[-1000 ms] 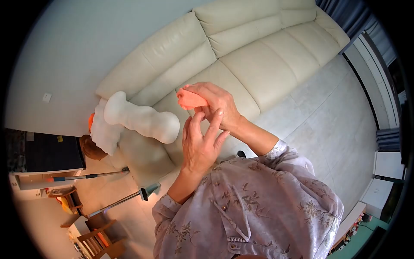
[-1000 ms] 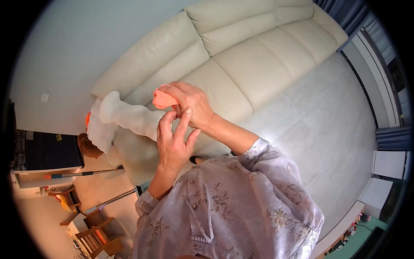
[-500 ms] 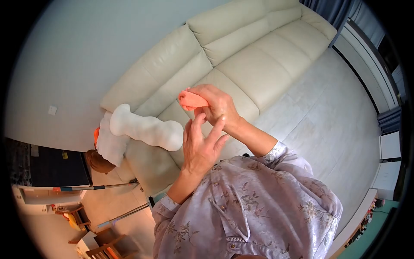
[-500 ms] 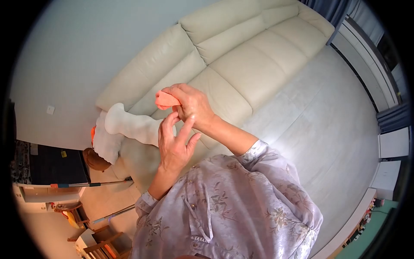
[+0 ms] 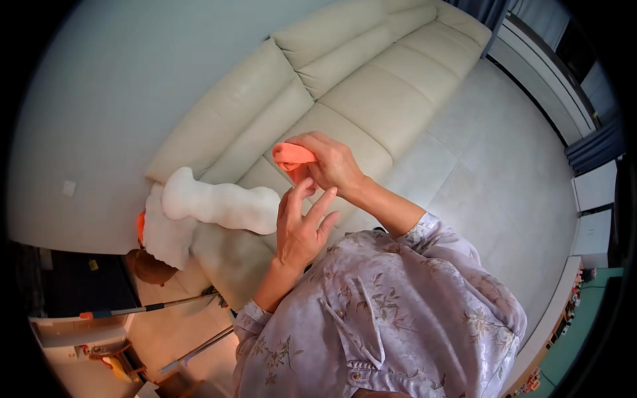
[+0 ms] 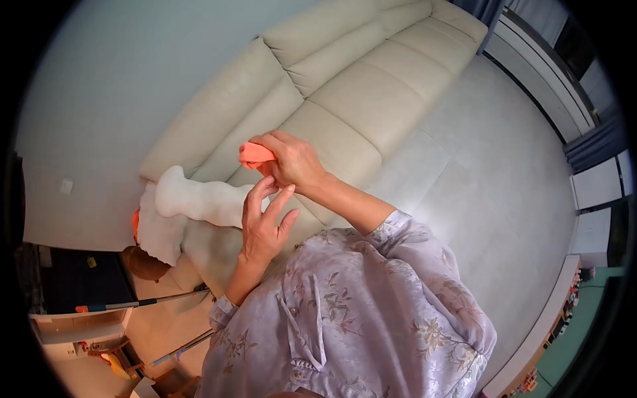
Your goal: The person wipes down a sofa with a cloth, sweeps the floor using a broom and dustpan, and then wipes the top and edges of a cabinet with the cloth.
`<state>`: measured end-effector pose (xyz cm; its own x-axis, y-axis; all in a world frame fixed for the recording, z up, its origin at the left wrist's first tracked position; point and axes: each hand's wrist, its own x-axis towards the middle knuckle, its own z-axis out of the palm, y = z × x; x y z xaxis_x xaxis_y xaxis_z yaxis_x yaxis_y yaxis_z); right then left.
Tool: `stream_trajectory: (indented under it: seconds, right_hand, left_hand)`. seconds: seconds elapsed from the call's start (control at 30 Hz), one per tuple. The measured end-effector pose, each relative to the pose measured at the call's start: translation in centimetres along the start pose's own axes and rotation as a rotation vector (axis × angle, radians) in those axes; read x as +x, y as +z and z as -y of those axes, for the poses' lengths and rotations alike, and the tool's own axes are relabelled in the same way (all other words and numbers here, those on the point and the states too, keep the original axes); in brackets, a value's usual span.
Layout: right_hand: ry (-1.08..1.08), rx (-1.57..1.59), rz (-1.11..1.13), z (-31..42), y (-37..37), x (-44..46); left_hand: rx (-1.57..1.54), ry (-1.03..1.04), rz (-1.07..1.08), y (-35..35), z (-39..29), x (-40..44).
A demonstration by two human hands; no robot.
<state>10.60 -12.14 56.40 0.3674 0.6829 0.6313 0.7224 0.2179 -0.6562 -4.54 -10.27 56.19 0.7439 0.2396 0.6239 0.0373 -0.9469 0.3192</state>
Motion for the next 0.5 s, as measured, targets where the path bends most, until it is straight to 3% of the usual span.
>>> stream_trajectory:
  seconds: [0.17,0.3,0.4,0.47,0.5]
  right_hand:
    - [0.151,0.053,0.057,-0.6,-0.9,-0.7]
    - [0.153,0.051,0.012,-4.4,-0.7,-1.9]
    - [0.485,0.347,0.096,-10.4,-0.3,-4.7]
    - [0.821,0.312,0.293,-14.1,-0.2,-6.5]
    - [0.828,0.321,0.3,-16.9,0.3,-8.3]
  left_hand:
    - [-0.079,-0.062,0.069,1.6,1.3,-2.2]
    - [-0.164,-0.139,0.153,3.7,2.5,-4.3]
    - [-0.169,-0.19,0.293,7.0,4.1,-7.3]
    - [-0.263,-0.309,0.478,8.6,4.9,-9.7]
    - [-0.261,-0.32,0.485,9.4,5.3,-10.9]
